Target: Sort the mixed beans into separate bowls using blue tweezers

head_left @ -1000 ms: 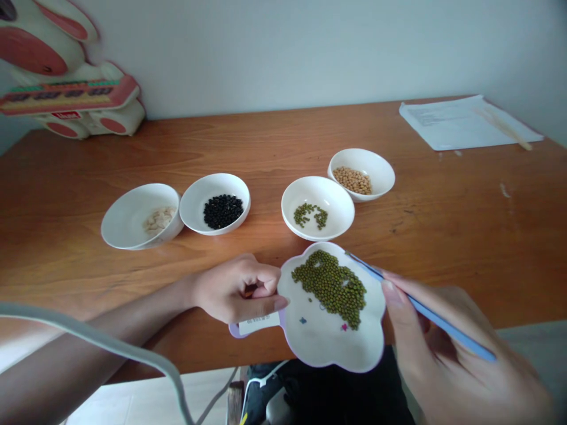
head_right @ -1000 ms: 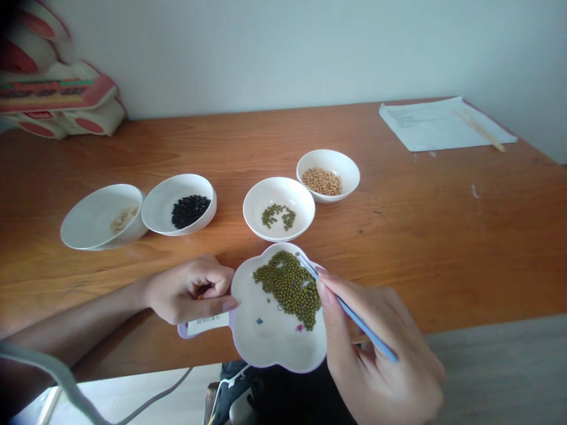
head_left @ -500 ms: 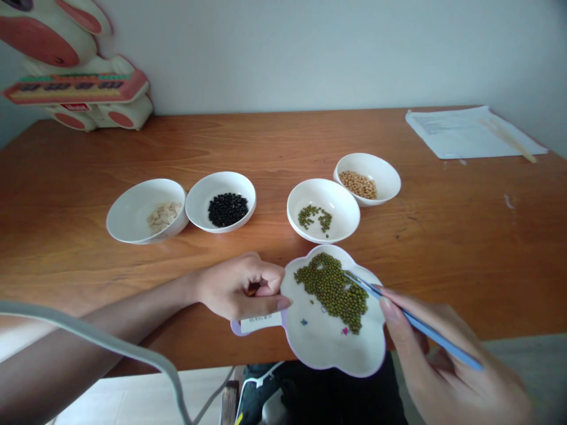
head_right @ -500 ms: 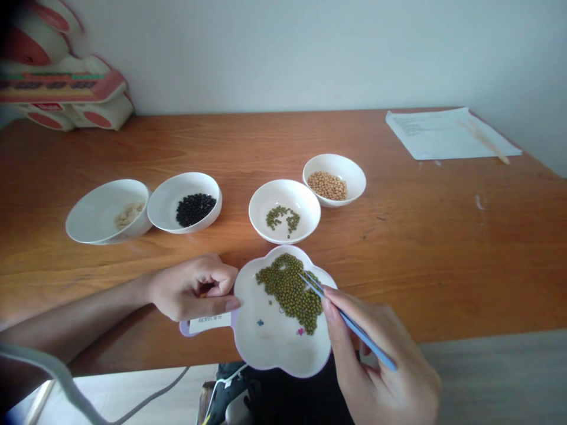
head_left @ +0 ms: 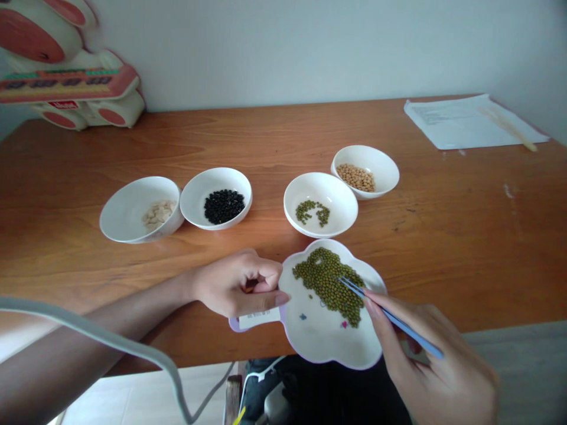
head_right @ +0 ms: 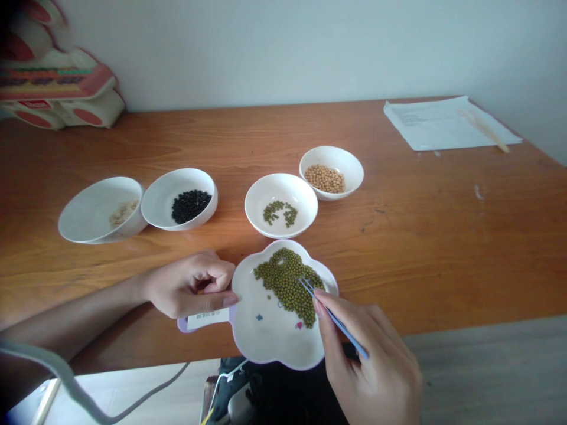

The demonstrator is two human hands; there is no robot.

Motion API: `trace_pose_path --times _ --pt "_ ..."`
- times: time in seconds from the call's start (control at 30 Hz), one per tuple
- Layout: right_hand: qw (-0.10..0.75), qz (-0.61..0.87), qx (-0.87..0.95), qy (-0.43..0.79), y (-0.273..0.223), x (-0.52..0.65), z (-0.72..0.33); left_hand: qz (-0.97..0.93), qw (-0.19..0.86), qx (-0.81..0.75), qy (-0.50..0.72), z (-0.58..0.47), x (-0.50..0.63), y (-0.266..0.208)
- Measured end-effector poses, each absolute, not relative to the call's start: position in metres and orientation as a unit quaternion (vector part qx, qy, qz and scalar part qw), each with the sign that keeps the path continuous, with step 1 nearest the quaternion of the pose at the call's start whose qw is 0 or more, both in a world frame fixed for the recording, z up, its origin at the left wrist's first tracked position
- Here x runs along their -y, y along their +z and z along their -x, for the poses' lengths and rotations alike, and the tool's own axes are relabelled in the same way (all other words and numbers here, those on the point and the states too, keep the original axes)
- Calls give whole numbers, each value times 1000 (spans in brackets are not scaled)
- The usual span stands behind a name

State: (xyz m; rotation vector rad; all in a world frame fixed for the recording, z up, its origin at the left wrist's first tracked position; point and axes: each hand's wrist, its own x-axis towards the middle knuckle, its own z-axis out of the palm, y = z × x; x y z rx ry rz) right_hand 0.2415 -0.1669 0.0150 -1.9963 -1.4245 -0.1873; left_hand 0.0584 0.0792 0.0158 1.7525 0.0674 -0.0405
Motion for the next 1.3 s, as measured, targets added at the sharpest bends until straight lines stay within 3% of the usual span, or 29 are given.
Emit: trace_pose_path --times 1.3 --pt "304 762 565 -95 28 177 -242 -768 640 -17 -20 -59 -80 16"
